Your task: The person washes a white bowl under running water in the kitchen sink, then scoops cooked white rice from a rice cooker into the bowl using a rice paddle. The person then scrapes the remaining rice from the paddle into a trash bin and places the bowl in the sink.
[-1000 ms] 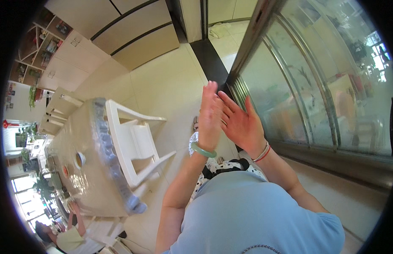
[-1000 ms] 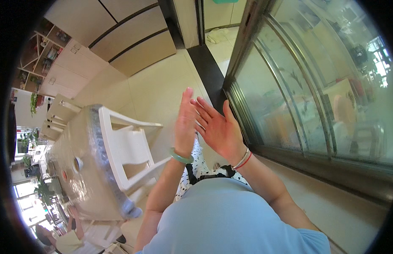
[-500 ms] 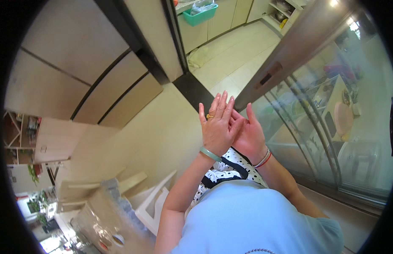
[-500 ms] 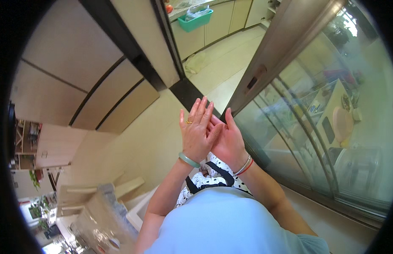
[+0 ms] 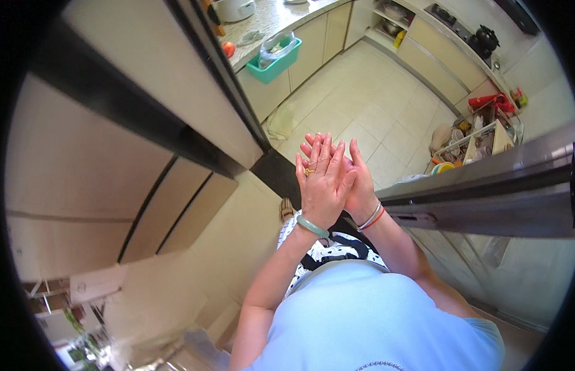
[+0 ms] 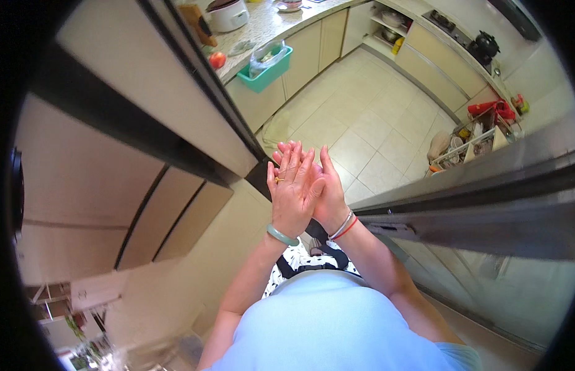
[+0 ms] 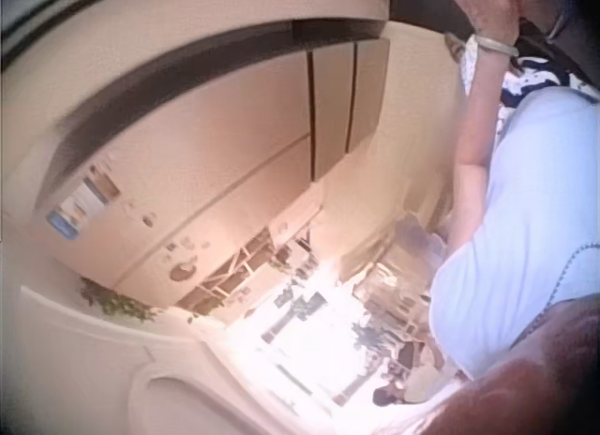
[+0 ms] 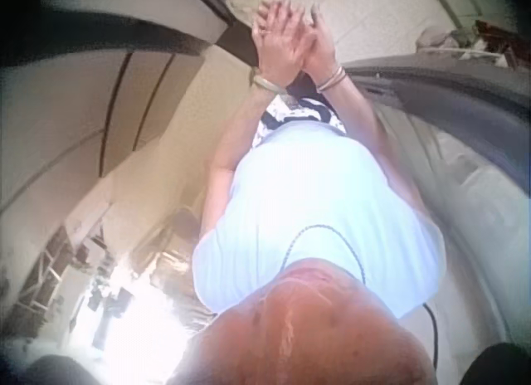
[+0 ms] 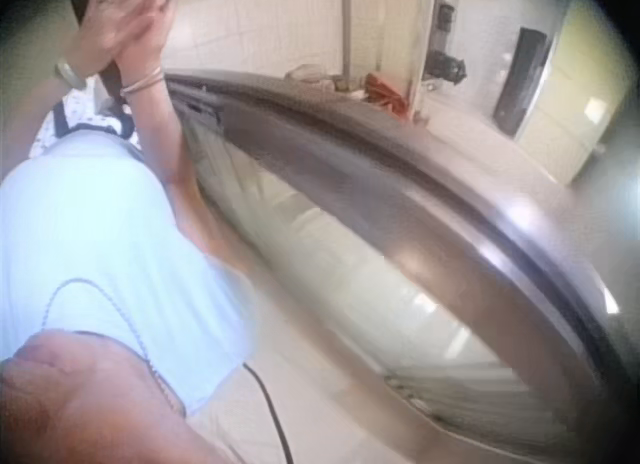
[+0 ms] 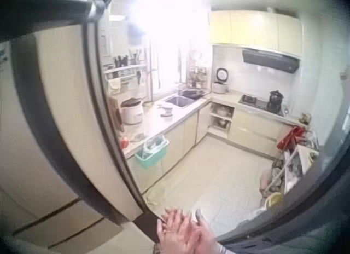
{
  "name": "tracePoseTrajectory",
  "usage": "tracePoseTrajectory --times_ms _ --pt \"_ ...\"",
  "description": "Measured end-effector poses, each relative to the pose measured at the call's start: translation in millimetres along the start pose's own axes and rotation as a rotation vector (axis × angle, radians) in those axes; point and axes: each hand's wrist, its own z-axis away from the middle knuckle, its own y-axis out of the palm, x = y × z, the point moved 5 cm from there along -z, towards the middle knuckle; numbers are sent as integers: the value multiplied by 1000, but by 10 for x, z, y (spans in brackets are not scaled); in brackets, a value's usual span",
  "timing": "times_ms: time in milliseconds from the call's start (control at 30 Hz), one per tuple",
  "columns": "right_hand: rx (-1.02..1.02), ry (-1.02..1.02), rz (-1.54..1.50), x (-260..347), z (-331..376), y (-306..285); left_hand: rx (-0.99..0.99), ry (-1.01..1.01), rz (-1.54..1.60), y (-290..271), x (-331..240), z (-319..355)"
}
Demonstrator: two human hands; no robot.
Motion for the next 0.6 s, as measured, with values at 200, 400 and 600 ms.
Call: tracePoseTrajectory --times_ms 200,400,600 --pt "79 -103 -222 447 -959 -299 162 28 33 253 713 -1003" --pt "-247 -269 10 823 -1885 -352 229 73 41 372 1308 -1985" --pt "-266 -349 -42 1376 -2442 -523 308 131 114 882 1655 -2808"
